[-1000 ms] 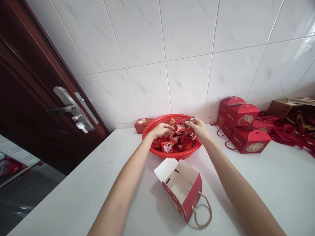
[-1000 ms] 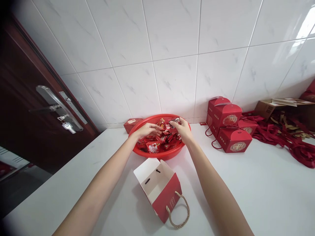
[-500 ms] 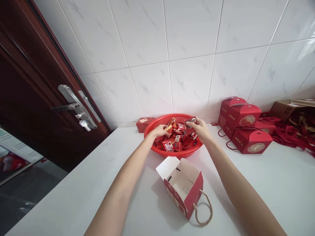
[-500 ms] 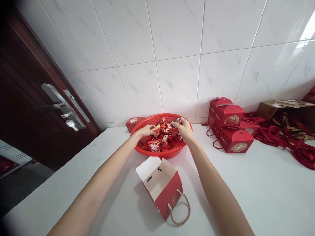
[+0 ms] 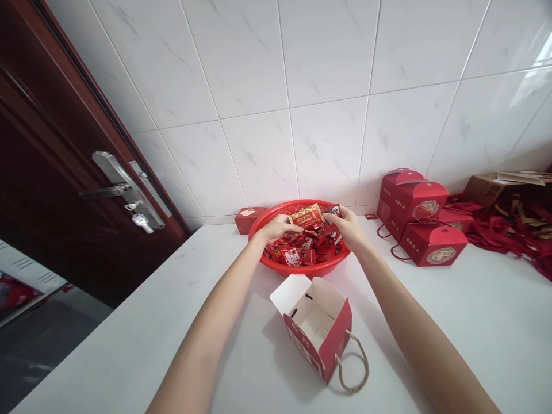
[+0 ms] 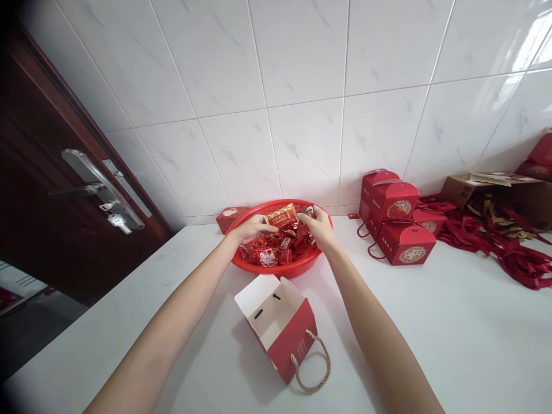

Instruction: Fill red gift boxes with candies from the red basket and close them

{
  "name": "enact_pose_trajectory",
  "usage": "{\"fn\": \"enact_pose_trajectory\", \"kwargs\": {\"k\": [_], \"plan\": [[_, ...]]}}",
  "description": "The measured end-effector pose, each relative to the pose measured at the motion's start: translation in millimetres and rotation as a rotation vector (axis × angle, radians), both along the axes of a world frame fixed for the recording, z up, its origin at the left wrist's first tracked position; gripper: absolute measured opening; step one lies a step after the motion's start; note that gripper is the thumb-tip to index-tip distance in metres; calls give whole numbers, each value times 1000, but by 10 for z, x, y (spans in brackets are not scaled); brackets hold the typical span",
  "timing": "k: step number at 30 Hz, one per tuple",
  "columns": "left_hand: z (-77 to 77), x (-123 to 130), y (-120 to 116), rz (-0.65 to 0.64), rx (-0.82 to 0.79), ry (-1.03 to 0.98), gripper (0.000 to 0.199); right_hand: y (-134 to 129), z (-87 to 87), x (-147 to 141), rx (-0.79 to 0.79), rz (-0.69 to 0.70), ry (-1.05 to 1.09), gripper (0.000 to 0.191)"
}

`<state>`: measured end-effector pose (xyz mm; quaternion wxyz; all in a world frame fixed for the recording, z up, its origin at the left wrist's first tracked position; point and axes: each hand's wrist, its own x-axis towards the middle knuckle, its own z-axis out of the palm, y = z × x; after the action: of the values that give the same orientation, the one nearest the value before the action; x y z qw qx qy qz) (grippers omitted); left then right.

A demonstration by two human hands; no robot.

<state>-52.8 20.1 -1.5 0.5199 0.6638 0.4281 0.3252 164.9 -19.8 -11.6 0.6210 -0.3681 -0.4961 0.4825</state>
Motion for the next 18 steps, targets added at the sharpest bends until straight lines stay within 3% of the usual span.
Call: {"fn": "enact_pose_trajectory", "kwargs": {"k": [4,10,13,15,18], "plan": [[25,20,-24,23,-149,87,45,7,4,1,-8,-50,-2,31],[-30,20,23,50,47,247,56,-17,30,0,-3,-96,17,28],[-80,-18,61,111,129,379,41,-22,33,0,-15,-87,7,28],[-114,-44,80,131,134,442,31,-21,29,2,-16,-82,3,28],[-151,-47,91,143,110,542,40,-17,20,4,-5,-80,-8,29]]}}
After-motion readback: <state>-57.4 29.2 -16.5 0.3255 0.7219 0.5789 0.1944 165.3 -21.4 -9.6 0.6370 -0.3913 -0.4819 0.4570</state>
